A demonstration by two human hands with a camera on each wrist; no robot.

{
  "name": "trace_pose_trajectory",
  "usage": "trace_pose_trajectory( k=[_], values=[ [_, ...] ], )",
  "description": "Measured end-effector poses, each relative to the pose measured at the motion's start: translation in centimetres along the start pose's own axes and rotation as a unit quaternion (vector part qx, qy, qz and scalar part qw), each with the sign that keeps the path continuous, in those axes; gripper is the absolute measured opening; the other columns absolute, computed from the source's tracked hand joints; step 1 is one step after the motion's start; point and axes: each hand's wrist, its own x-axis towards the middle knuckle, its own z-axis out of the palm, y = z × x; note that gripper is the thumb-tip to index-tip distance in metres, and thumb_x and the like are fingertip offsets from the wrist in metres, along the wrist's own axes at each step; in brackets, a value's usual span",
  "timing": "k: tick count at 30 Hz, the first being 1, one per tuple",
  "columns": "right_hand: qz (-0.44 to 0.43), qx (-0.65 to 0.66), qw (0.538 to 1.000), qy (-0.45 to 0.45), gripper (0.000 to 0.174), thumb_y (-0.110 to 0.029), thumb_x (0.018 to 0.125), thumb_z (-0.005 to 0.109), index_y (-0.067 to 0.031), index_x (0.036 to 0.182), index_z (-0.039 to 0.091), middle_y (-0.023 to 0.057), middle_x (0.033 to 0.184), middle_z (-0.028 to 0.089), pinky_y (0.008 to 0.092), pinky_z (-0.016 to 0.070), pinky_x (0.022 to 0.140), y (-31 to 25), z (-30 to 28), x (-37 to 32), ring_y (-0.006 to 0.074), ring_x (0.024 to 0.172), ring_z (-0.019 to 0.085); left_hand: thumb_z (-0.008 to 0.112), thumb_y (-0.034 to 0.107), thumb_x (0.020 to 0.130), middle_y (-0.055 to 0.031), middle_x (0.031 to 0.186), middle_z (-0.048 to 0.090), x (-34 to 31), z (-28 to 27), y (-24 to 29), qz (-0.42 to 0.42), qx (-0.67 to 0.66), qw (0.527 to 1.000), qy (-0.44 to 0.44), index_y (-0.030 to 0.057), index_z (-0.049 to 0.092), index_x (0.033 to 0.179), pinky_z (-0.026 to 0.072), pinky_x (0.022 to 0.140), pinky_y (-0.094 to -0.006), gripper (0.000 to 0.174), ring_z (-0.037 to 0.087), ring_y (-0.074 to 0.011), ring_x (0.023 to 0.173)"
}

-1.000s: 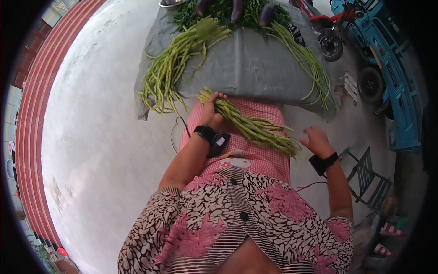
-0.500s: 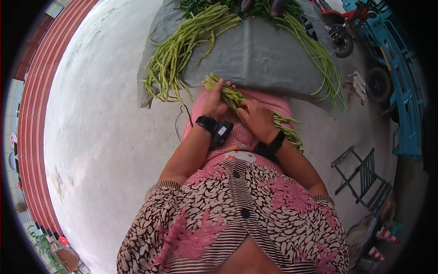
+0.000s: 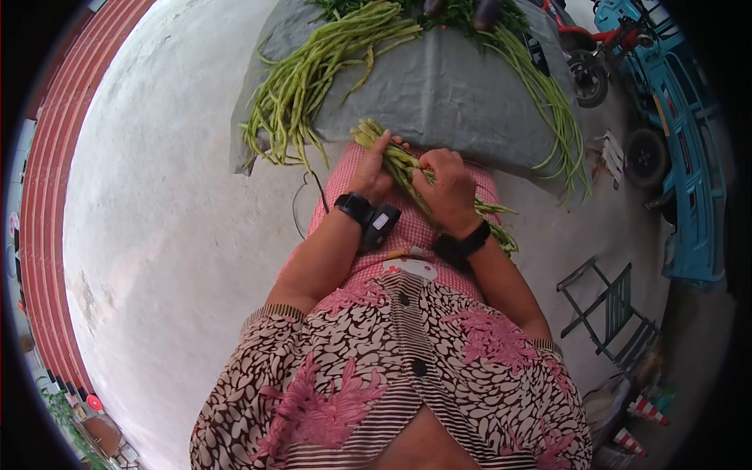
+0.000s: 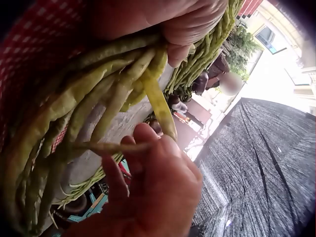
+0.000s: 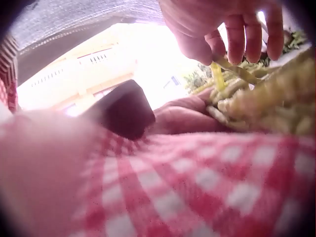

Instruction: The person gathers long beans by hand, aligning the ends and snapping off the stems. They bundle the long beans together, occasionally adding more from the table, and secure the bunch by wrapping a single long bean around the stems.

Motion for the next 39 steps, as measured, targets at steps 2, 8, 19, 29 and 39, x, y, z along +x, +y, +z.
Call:
trace_pose_trajectory(
  k=[2,8,19,29,39],
  values=[
    [0.024,0.061,0.998,-0.022,0.017,-0.020,0.084,0.063,-0.0096,0.094,0.054,0.0066,0.079,0.058,0.0397,0.0490,0.063,-0.2,-0.3,0.0,0.0266,0.071,0.060,0.062,0.024,0.093,-0.0069,0.087,0.062,0.3,0.1,0.1,-0.027,0.007,1.000,-0.006,0.0062,0.058,0.094,0.0535,0.079,-0.0399,0.018,0.061,-0.0232,0.085],
    [0.262,0.472,0.826,-0.163,0.021,-0.024,0.092,0.058,-0.0055,0.101,0.054,0.0035,0.076,0.059,0.0267,0.0462,0.054,0.2,-1.8,0.7,0.0128,0.060,0.058,0.062,0.027,0.093,-0.0090,0.091,0.061,0.8,-0.6,0.0,-0.023,-0.004,1.000,-0.017,0.0072,0.057,0.093,0.0490,0.087,-0.0428,0.021,0.059,-0.0253,0.090],
    [0.197,0.046,0.915,-0.350,0.035,-0.035,0.089,0.058,-0.0012,0.099,0.057,0.0213,0.085,0.064,0.0459,0.0477,0.068,-1.3,-10.3,-1.7,0.0399,0.077,0.062,0.062,0.026,0.094,-0.0041,0.088,0.061,-0.6,0.9,0.2,0.020,-0.005,0.999,-0.040,0.0099,0.057,0.090,0.0491,0.087,-0.0446,0.018,0.059,-0.0226,0.090],
    [0.135,-0.030,0.907,-0.398,0.027,-0.035,0.090,0.057,-0.0087,0.094,0.065,0.0149,0.081,0.065,0.0439,0.0489,0.069,-3.6,-15.1,-2.5,0.0348,0.077,0.064,0.061,0.025,0.094,-0.0033,0.085,0.060,-0.6,0.9,0.4,0.045,-0.041,0.997,-0.044,0.0105,0.056,0.090,0.0468,0.093,-0.0477,0.016,0.059,-0.0238,0.089],
    [0.078,0.094,0.985,-0.120,0.018,-0.018,0.083,0.063,-0.0107,0.099,0.064,0.0105,0.093,0.064,0.0406,0.0495,0.072,2.1,-3.4,-0.7,0.0301,0.084,0.063,0.057,0.024,0.096,-0.0028,0.090,0.058,-1.4,2.1,0.5,0.021,-0.030,0.989,-0.144,0.0119,0.054,0.099,0.0460,0.094,-0.0460,0.013,0.058,-0.0239,0.092]
  ],
)
